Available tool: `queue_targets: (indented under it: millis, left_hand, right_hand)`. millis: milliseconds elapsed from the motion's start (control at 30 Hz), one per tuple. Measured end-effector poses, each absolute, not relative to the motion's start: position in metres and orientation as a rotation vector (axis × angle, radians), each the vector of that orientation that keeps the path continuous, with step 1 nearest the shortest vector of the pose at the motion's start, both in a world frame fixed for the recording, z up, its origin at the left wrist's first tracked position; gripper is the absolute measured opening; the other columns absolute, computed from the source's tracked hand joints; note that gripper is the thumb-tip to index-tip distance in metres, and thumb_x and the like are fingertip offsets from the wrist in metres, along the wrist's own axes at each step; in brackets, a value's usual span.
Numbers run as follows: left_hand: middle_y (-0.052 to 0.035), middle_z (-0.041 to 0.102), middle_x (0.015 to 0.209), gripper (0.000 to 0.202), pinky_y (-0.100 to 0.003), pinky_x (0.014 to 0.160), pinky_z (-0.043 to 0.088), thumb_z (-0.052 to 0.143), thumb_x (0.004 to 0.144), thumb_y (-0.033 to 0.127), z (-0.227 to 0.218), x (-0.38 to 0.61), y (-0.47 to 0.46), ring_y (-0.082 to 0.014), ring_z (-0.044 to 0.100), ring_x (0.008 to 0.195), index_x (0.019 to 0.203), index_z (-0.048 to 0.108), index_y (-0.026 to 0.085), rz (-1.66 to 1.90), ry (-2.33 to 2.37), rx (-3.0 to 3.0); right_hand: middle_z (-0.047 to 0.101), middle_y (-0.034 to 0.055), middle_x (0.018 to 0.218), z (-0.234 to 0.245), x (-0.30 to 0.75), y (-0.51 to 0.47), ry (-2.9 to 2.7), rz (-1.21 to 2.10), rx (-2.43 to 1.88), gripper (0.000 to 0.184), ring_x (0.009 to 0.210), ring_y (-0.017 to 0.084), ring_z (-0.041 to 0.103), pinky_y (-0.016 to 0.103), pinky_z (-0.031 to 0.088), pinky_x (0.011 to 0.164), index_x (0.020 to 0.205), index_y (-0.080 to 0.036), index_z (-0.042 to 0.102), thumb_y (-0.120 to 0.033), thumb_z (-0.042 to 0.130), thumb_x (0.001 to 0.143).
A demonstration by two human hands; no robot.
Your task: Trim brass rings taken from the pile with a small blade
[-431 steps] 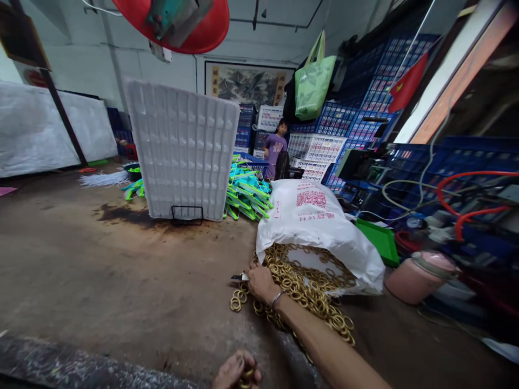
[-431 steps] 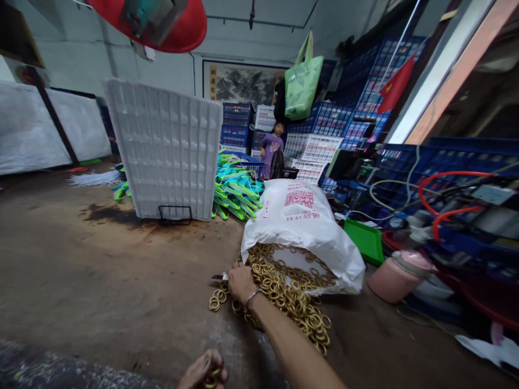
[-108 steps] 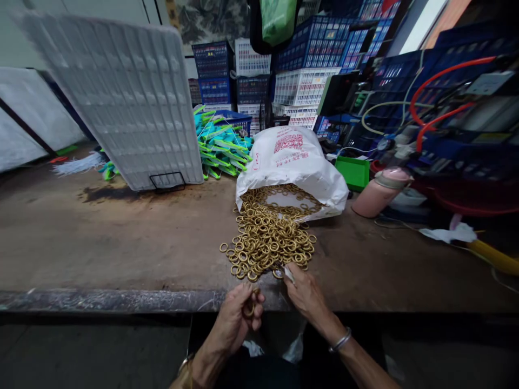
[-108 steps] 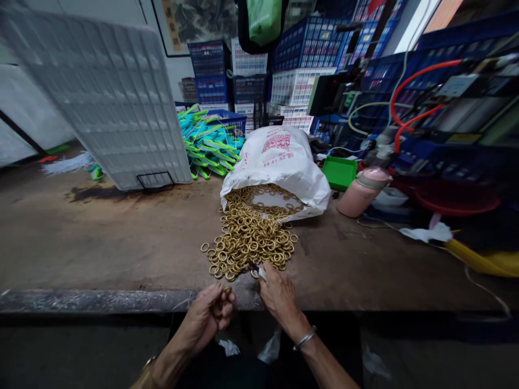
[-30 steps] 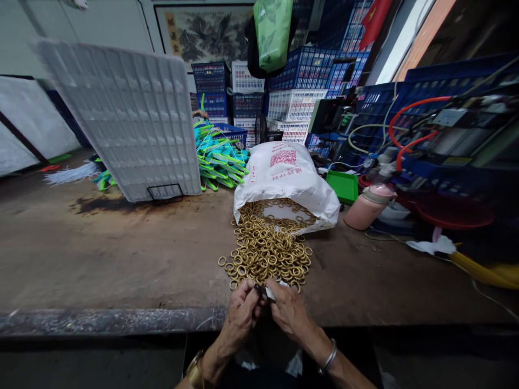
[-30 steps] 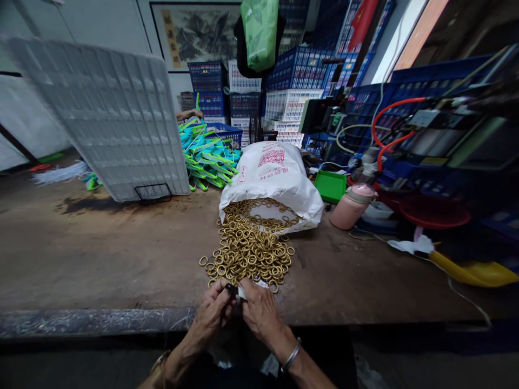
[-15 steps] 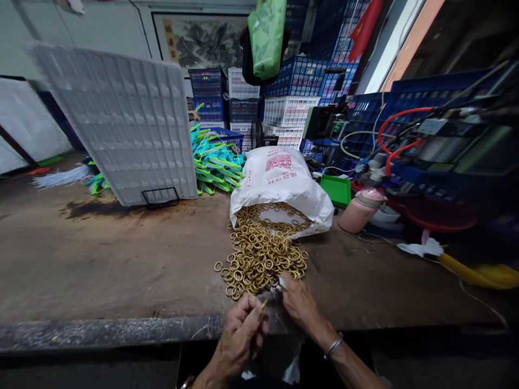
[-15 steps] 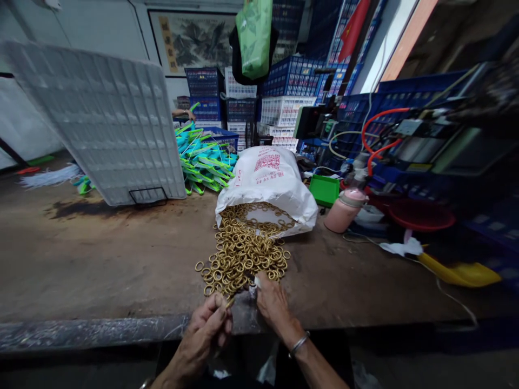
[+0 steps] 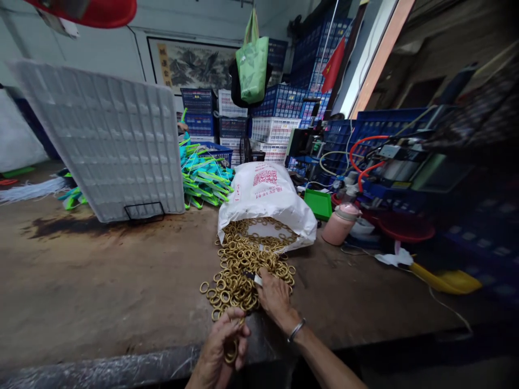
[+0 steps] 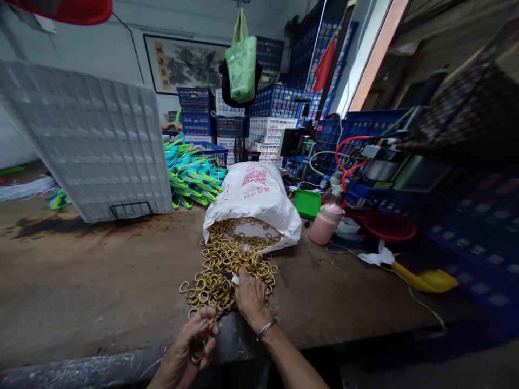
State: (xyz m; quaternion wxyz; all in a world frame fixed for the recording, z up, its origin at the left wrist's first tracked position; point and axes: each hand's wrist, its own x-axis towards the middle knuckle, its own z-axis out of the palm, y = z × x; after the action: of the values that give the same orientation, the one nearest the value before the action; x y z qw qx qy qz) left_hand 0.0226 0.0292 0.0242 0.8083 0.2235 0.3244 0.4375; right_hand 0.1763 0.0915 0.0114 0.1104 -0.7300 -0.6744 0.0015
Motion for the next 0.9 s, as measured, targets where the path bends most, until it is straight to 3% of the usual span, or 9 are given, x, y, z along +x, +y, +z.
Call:
queue_targets:
  millis: [367,533,733,900]
  left_hand:
    - [-0.0027,0.060,0.071,0.025,-0.016,0.041,0.031,0.070,0.062,0.029,0.003,0.019,0.038,-0.0118,0.057,0.061,0.071,0.053,0.014,0.890,0.709,0.268]
    - [0.0036,0.051,0.058,0.033,-0.014,0.035,0.021,0.071,0.060,0.036,0.004,0.026,0.040,-0.0064,0.048,0.048,0.063,0.046,0.015,0.901,0.695,0.315]
    - [0.0070,0.043,0.046,0.046,-0.014,0.034,0.014,0.073,0.051,0.049,-0.014,0.029,0.048,-0.0022,0.035,0.034,0.059,0.040,0.017,0.791,0.700,0.356]
    - [0.0100,0.032,0.037,0.048,-0.015,0.036,0.016,0.071,0.049,0.054,-0.032,0.027,0.054,-0.0008,0.026,0.031,0.059,0.044,0.017,0.844,0.652,0.538]
  right_hand:
    - [0.063,0.0039,0.077,0.005,0.186,0.091,-1.938,0.068,-2.193,0.015,0.071,0.015,0.059,0.024,0.026,0.056,0.086,-0.019,0.052,-0.015,0.040,0.079]
    - [0.062,0.0043,0.086,-0.004,0.188,0.088,-1.977,0.116,-2.095,0.015,0.077,0.015,0.056,0.024,0.029,0.062,0.091,-0.019,0.053,-0.019,0.043,0.079]
    - [0.060,0.0063,0.092,-0.015,0.186,0.088,-1.950,0.015,-2.090,0.029,0.082,0.019,0.055,0.027,0.032,0.069,0.102,-0.020,0.053,-0.012,0.044,0.075]
    - [0.060,0.0053,0.090,-0.018,0.191,0.092,-1.940,-0.007,-2.012,0.026,0.074,0.017,0.056,0.025,0.032,0.063,0.092,-0.020,0.056,-0.009,0.045,0.071]
